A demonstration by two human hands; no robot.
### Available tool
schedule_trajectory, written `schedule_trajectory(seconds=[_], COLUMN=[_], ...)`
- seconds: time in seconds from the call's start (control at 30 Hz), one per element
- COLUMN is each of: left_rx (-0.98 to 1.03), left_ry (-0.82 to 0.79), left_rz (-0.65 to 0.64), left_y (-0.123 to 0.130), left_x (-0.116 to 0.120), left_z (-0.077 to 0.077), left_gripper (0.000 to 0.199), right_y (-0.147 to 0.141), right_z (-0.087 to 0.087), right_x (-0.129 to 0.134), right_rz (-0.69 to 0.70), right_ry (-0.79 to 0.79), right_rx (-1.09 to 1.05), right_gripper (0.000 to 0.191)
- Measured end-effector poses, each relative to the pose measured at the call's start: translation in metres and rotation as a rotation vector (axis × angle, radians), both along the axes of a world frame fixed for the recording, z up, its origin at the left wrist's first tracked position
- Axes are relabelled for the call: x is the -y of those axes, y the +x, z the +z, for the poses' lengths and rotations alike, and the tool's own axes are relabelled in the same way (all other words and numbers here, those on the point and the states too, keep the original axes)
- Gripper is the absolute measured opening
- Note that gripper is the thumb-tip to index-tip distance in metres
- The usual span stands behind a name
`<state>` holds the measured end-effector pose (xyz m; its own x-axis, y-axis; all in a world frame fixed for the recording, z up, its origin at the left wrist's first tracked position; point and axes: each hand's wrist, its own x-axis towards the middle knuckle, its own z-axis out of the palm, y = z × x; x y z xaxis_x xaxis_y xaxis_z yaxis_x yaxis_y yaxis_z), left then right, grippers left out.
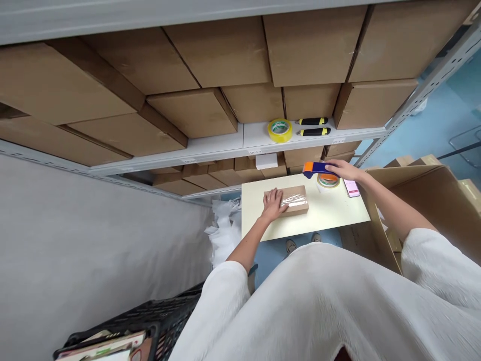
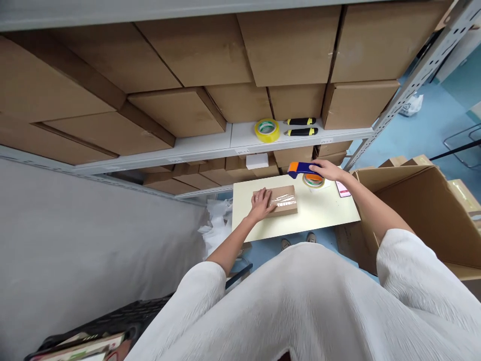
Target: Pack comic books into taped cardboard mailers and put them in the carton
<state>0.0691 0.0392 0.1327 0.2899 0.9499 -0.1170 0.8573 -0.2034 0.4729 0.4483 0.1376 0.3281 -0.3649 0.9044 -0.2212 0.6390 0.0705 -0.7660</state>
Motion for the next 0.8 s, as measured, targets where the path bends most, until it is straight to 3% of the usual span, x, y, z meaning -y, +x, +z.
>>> schedule_trajectory(seconds=[0.2,0.37,0.57,0.8], left_rx=[0.068,0.105,0.155,0.188], left_ry=[0.018,0.004,-0.013,-0.047], left_rz=[0.139,0.16,0.217,0.216], left_y=[-0.023,-0.031,-0.043,-0.057], left_x=[0.013,0.022,0.028,0.032], left_z=[-0.004,-0.006,-0.008,-0.012], left_gripper=[0.062,0.061,0.061,0.06], right_y=[-0.074,-0.157,-0.236,-0.27], right_z=[0.025,0.037,0.024,0.002], right_x=[-0.031,-0.066,-0.115,-0.152], right_rz=[0.148,0.308,0.426,0.437], right_ry=[0.279,0.66,0.884,0.897], right_rx=[-0.111,0.048,0.29,0.375], right_gripper=[0.058,0.066,0.067,0.06])
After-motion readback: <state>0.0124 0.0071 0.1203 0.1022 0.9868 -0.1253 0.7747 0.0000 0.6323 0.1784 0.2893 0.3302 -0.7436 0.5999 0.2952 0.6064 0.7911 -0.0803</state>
